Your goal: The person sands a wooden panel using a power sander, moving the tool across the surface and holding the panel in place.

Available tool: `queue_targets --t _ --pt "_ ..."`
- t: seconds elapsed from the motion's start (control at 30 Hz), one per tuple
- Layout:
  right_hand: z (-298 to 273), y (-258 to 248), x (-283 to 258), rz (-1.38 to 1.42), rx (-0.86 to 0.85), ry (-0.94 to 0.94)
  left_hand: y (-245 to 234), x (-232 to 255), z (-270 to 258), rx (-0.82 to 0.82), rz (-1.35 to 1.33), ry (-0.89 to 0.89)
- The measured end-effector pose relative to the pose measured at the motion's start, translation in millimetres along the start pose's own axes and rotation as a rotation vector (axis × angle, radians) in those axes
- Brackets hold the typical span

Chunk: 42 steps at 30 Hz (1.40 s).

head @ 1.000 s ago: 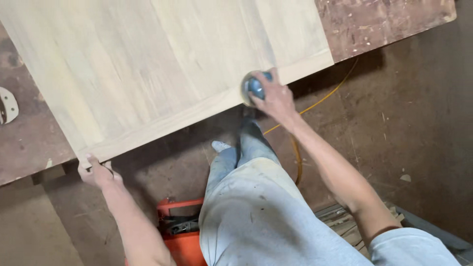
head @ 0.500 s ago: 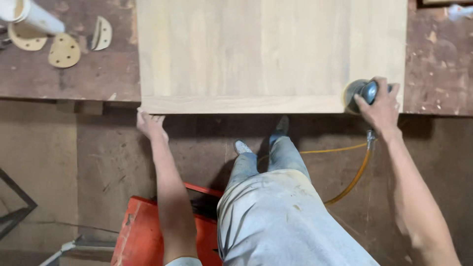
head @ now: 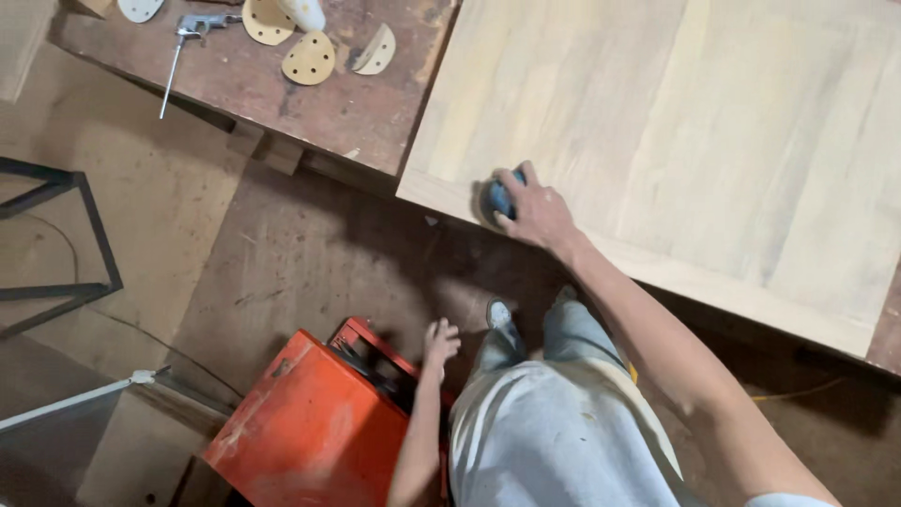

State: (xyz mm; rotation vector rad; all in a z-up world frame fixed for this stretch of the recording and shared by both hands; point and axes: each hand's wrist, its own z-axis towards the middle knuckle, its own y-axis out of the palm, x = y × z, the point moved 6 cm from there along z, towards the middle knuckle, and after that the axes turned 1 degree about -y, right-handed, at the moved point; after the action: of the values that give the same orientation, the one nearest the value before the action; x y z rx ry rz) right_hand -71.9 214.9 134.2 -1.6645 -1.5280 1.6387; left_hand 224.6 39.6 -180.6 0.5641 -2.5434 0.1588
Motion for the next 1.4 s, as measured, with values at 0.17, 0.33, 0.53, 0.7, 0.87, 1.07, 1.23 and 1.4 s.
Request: queue_targets --t 0.17,0.33,0.53,0.7,0.87,1.07,1.23,1.4 --pt "63 29 -68 -0.110 0.029 -0.301 -39 -124 -66 0.142 0.305 -0.141" --pt "102 36 -109 -0.164 -0.085 -0.460 -55 -162 -87 0.271 0.350 -0.369" --pt "189 -10 -83 -0.041 0.071 -0.432 -27 -28 -88 0.372 -0.123 -0.240" --pt "282 -71 -17 -0.025 0.082 -0.064 22 130 -58 0.246 -0.266 0.185" --pt "359 -141 42 -0.070 0.175 0.028 88 279 -116 0.132 -0.303 0.175" --pt "409 -189 116 -0.281 0.389 0.076 114 257 -73 0.079 -0.202 0.339" --pt "348 -151 64 -0.120 0.402 -0.342 112 262 -73 0.115 -0.162 0.366" --pt "206 -68 -33 0.068 0.015 -0.410 111 247 -61 0.162 0.004 0.427"
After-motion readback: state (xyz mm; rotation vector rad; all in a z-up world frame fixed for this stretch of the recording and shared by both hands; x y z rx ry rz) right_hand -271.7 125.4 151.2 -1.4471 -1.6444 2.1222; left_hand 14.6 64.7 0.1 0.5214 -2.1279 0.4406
